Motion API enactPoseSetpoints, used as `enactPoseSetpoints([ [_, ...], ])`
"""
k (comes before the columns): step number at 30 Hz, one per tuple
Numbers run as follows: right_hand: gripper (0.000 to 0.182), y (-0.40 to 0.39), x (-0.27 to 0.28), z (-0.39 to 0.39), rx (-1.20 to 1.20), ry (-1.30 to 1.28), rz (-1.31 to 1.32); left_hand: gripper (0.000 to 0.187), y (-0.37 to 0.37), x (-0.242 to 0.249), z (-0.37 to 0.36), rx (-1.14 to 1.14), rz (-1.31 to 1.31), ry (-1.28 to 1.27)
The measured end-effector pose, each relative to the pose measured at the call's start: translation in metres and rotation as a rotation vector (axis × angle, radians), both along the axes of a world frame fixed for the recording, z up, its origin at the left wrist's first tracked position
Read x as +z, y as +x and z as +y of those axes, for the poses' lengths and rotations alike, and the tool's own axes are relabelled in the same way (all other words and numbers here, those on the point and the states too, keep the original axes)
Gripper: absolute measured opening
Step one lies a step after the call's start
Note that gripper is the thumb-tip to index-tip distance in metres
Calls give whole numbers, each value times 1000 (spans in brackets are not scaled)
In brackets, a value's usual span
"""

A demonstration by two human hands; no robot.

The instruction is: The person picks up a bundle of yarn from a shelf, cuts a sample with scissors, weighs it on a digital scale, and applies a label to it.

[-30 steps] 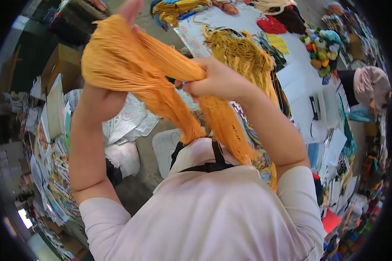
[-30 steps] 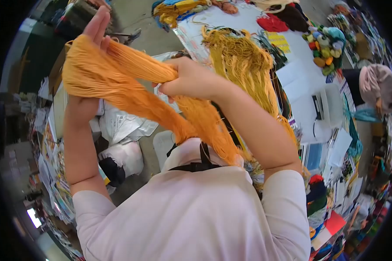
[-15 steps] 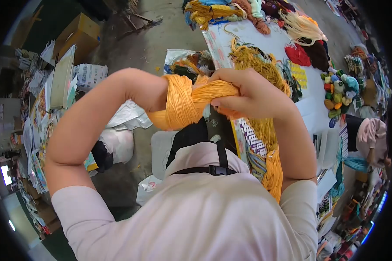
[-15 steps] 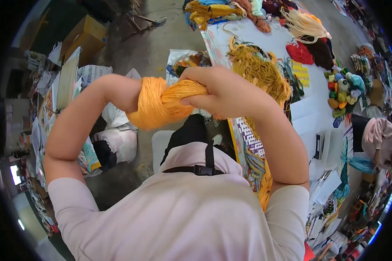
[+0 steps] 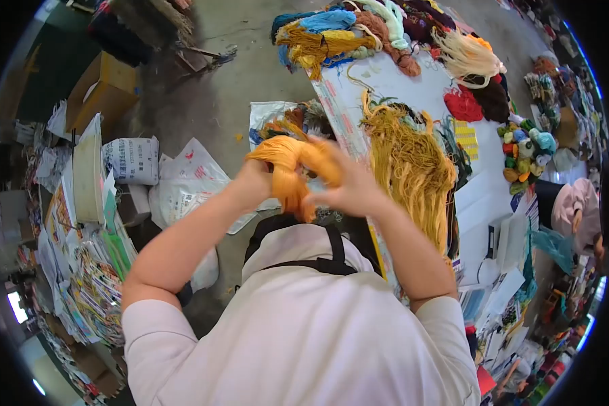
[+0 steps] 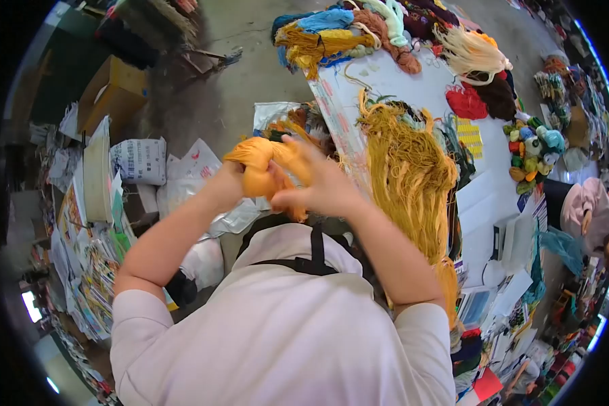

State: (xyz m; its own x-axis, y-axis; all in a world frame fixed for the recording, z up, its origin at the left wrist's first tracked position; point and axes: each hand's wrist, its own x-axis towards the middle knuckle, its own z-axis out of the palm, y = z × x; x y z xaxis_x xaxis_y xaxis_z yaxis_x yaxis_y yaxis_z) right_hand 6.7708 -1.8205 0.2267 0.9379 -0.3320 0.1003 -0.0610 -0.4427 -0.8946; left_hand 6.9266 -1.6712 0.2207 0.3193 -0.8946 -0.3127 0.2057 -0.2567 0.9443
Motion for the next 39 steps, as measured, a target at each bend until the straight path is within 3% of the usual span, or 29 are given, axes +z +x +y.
enactPoseSetpoints([
  [2,110,20,-23,33,-88,17,324,38,-5,-31,-12,237,423,99],
  [5,111,38,-82,29,-178,46,525,40,-12,-74,-17,390,659,203],
  [6,99,38,-101,30,-216,4,534,40,-9,-91,-14,382,673,229],
  [7,99,39,-117,31,-222,20,555,37,-6,-106,-9,293,547,207],
  [8,87,42,-130,29,-229,58,626,36,-3,-116,-5,202,422,178],
  [10,64,50,-146,28,-160,127,732,34,10,-122,8,116,266,329],
  [14,62,63,-196,31,-144,62,747,28,69,-98,13,-193,43,779],
  [15,62,67,-200,22,-134,79,738,22,80,-114,21,-174,33,643],
  [16,64,73,-201,15,-42,156,793,22,93,-128,25,-177,43,647],
  [17,64,74,-215,14,-40,164,802,21,107,-129,16,-35,193,681],
  [18,68,70,-235,14,-147,246,654,19,122,-132,5,107,341,710],
  [19,73,67,-257,12,-253,323,503,16,138,-139,-8,144,319,593],
  [20,74,66,-277,7,-262,440,606,16,147,-154,-20,142,326,599],
  [22,73,75,-312,3,-331,403,624,19,159,-191,-45,-26,15,636],
  [23,73,77,-330,2,-402,362,633,22,164,-229,-54,-35,-291,388],
  [24,71,78,-349,-1,-409,89,601,25,168,-257,-71,-40,-590,129],
  [26,70,76,-373,-9,-502,29,591,29,173,-304,-97,-69,-541,241],
  [29,63,58,-401,-10,-624,28,662,28,180,-378,-138,-130,-771,136],
  [33,59,17,-416,8,-707,232,769,29,180,-440,-189,-147,-986,115],
  [39,53,-62,-453,82,-748,300,848,25,143,-540,-211,-201,-988,243],
])
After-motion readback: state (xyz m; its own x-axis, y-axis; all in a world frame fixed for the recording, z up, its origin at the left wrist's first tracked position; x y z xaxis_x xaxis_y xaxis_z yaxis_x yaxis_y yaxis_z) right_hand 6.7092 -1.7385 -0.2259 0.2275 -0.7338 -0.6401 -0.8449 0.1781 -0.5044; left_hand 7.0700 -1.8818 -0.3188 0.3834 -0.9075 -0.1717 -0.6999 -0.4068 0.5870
